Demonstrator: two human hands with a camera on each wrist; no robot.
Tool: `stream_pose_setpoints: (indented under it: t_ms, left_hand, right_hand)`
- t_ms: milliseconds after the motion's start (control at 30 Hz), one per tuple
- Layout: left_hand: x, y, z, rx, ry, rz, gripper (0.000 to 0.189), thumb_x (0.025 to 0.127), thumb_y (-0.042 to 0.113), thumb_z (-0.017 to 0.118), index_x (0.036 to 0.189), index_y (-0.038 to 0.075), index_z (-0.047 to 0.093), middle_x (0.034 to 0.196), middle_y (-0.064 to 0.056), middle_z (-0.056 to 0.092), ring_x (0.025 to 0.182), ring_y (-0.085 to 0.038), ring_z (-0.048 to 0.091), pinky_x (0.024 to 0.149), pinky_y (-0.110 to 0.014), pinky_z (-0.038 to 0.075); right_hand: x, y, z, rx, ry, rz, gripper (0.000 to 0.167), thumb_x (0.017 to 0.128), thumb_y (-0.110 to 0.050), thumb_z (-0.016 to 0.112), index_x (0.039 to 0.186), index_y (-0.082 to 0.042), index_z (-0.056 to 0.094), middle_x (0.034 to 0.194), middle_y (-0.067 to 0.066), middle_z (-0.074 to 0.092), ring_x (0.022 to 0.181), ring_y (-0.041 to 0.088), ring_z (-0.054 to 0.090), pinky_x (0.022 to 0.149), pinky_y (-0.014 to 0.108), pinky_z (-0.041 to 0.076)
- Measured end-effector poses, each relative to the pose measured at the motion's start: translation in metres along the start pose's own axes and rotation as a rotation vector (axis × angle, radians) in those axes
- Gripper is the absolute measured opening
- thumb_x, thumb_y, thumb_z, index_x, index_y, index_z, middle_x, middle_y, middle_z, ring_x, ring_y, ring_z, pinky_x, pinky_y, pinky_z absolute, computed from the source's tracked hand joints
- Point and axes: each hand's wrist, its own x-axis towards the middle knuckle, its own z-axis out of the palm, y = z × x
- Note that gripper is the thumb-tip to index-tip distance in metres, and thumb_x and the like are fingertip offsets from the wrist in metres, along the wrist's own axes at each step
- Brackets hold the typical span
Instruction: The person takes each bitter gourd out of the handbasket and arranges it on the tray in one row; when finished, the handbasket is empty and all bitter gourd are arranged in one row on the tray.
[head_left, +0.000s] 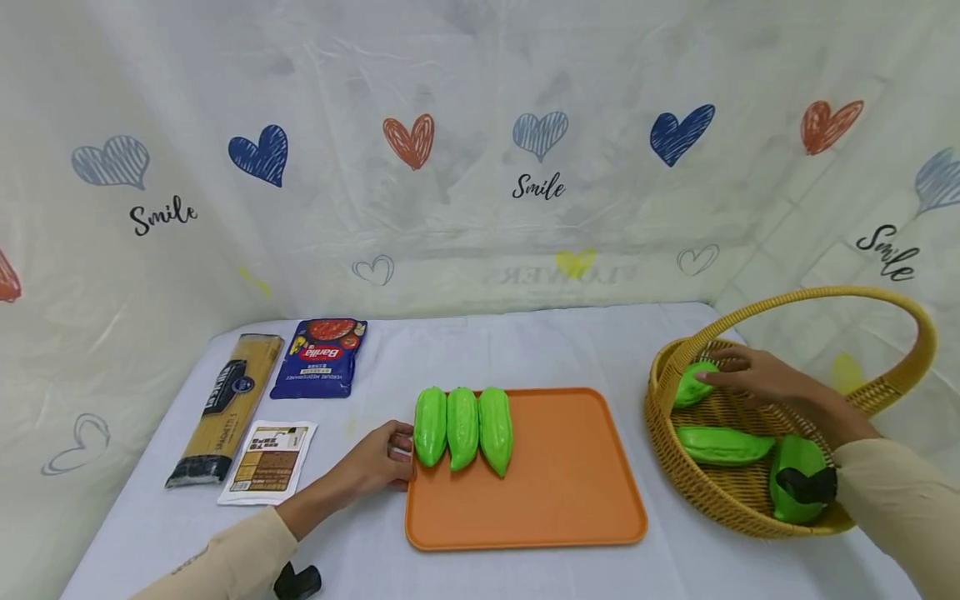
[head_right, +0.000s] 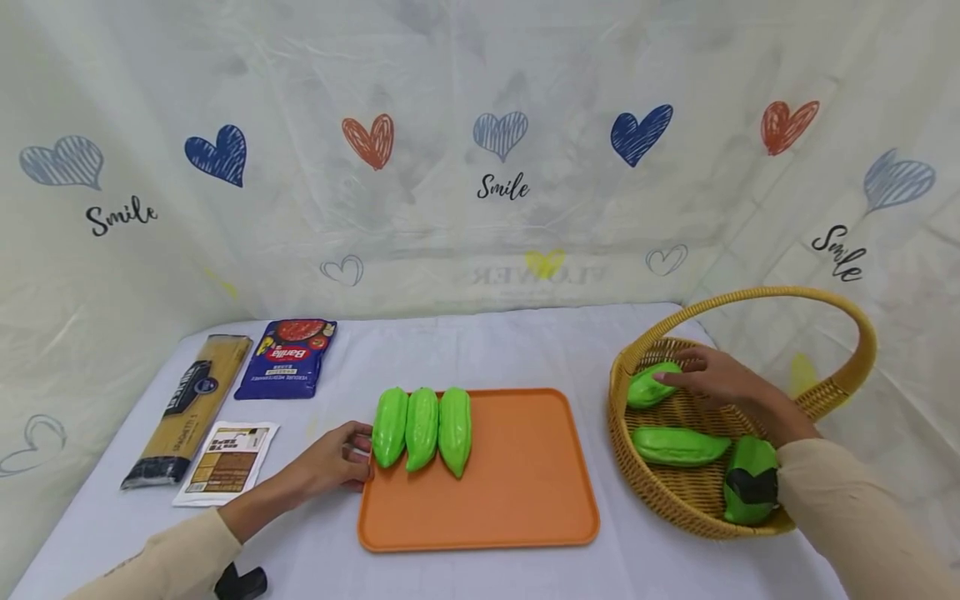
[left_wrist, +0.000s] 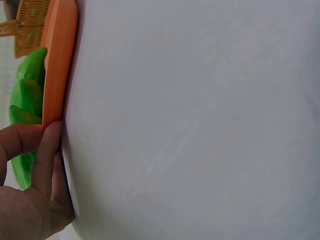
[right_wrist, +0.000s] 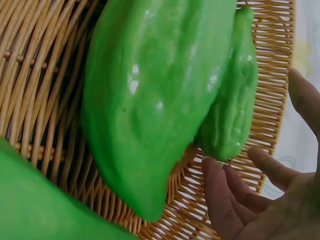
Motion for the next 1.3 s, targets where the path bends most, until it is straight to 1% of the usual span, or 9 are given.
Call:
stream_pose_setpoints:
  t_ms: [100,233,333,433,667,767,900,1067,1300]
  left_hand:
    - [0.000,0.000,0.000,-0.002,0.000,-0.003,0.067,0.077,-0.003,0.071,0.138,-0.006,0.044,0.115,-0.015,0.053,0.095,-0.021,0.059,0.072,-0.034,0.064]
    - [0.000,0.000,0.001,-0.007,0.008,-0.007,0.067,0.076,-0.004,0.072,0.137,-0.006,0.045,0.115,-0.016,0.054,0.095,-0.022,0.061,0.071,-0.036,0.064]
    - [-0.001,0.000,0.002,-0.006,0.014,-0.012,0.067,0.076,-0.005,0.072,0.137,-0.005,0.046,0.115,-0.016,0.054,0.095,-0.022,0.061,0.071,-0.036,0.065]
    - [-0.002,0.001,0.002,-0.003,0.015,-0.014,0.067,0.076,-0.005,0.072,0.137,-0.005,0.046,0.115,-0.016,0.054,0.095,-0.022,0.060,0.071,-0.036,0.065]
    - [-0.001,0.001,0.003,-0.002,0.011,-0.018,0.067,0.076,-0.005,0.072,0.138,-0.005,0.046,0.117,-0.016,0.054,0.096,-0.022,0.061,0.071,-0.036,0.065]
    - [0.000,0.002,0.003,-0.005,0.014,-0.019,0.068,0.075,-0.004,0.073,0.137,-0.005,0.046,0.116,-0.016,0.054,0.095,-0.022,0.061,0.071,-0.036,0.065]
    - [0.001,0.003,0.003,-0.006,0.018,-0.018,0.067,0.075,-0.005,0.072,0.137,-0.005,0.046,0.116,-0.016,0.055,0.094,-0.022,0.061,0.071,-0.036,0.065]
    - [0.001,0.003,0.003,-0.005,0.023,-0.025,0.067,0.076,-0.006,0.072,0.137,-0.004,0.047,0.115,-0.016,0.055,0.094,-0.022,0.061,0.071,-0.036,0.065]
    - [0.000,0.002,0.002,-0.002,0.018,-0.028,0.068,0.075,-0.005,0.073,0.137,-0.005,0.046,0.116,-0.016,0.055,0.095,-0.022,0.061,0.071,-0.036,0.065]
  right_hand:
    - [0.005,0.000,0.002,-0.021,0.004,0.019,0.089,0.100,-0.049,0.054,0.154,0.010,0.016,0.148,0.047,0.023,0.124,0.056,0.049,0.085,0.051,0.060]
    - [0.012,0.001,0.006,-0.048,0.017,0.035,0.091,0.098,-0.052,0.055,0.154,0.010,0.019,0.140,0.046,0.036,0.101,0.040,0.060,0.072,0.043,0.060]
    - [0.016,0.002,0.009,-0.092,0.044,0.005,0.086,0.099,-0.050,0.055,0.150,0.012,0.027,0.133,0.043,0.043,0.091,0.029,0.058,0.065,0.037,0.056]
    - [0.019,0.002,0.012,-0.126,0.083,-0.032,0.081,0.099,-0.048,0.055,0.146,0.014,0.035,0.132,0.043,0.045,0.088,0.030,0.059,0.062,0.035,0.054]
    - [0.024,0.006,0.017,-0.145,0.168,-0.037,0.075,0.098,-0.047,0.059,0.139,0.015,0.044,0.135,0.044,0.042,0.099,0.043,0.059,0.064,0.035,0.055]
    - [0.025,0.007,0.018,-0.104,0.169,-0.012,0.075,0.097,-0.046,0.061,0.138,0.015,0.044,0.135,0.044,0.039,0.105,0.045,0.058,0.068,0.037,0.060]
    - [0.025,0.006,0.017,-0.035,0.143,0.011,0.077,0.096,-0.042,0.064,0.138,0.018,0.040,0.133,0.045,0.038,0.102,0.042,0.061,0.073,0.040,0.062]
    - [0.025,0.005,0.016,-0.044,0.119,0.010,0.084,0.097,-0.039,0.063,0.141,0.025,0.031,0.136,0.050,0.032,0.109,0.051,0.059,0.078,0.044,0.063]
    - [0.026,0.007,0.018,-0.010,0.119,0.001,0.086,0.097,-0.040,0.063,0.142,0.024,0.028,0.136,0.049,0.032,0.107,0.047,0.061,0.079,0.044,0.063]
